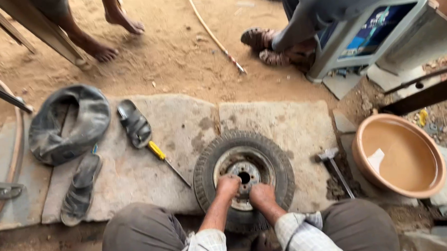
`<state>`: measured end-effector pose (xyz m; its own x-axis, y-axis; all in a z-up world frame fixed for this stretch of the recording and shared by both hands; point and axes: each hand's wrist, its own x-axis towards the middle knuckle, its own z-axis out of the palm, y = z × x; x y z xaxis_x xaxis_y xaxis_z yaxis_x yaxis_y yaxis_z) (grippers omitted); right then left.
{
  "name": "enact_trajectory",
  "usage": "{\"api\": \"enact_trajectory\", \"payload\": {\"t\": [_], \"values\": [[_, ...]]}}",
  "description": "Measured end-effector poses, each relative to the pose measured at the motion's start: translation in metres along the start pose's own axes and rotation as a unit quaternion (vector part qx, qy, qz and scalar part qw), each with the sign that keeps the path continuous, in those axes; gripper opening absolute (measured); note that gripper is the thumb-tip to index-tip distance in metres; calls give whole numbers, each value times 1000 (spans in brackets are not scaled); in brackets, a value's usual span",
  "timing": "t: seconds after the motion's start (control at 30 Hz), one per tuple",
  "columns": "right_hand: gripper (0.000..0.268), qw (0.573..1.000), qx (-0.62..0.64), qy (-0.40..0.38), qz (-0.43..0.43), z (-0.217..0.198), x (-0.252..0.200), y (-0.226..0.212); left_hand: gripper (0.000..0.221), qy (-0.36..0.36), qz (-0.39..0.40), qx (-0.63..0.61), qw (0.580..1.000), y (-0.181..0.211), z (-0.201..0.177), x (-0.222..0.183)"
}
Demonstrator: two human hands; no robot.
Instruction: Replacing or repairing a small motorcycle or scooter tire and rim assembly.
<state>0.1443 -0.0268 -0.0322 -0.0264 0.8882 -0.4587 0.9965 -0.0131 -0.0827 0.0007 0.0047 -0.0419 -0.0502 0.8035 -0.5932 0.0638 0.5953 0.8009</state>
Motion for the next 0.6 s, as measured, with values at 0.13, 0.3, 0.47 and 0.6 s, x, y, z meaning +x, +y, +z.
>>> {"api": "enact_trajectory", "payload": {"t": [0.13,0.3,0.47,0.6], "values": [[20,1000,9,-18,5,-3,-4,-1,4,3,-33,-10,999,17,-4,-19],[16,999,13,-29,5,-12,-3,0,8,-11,-34,14,999,30,-6,-30],[20,993,115,34,18,-43,-8,-5,6,8,-60,-33,998,13,-2,-17],[26,932,359,51,10,-58,-3,-11,12,30,-30,-6,999,26,-5,-25]]}}
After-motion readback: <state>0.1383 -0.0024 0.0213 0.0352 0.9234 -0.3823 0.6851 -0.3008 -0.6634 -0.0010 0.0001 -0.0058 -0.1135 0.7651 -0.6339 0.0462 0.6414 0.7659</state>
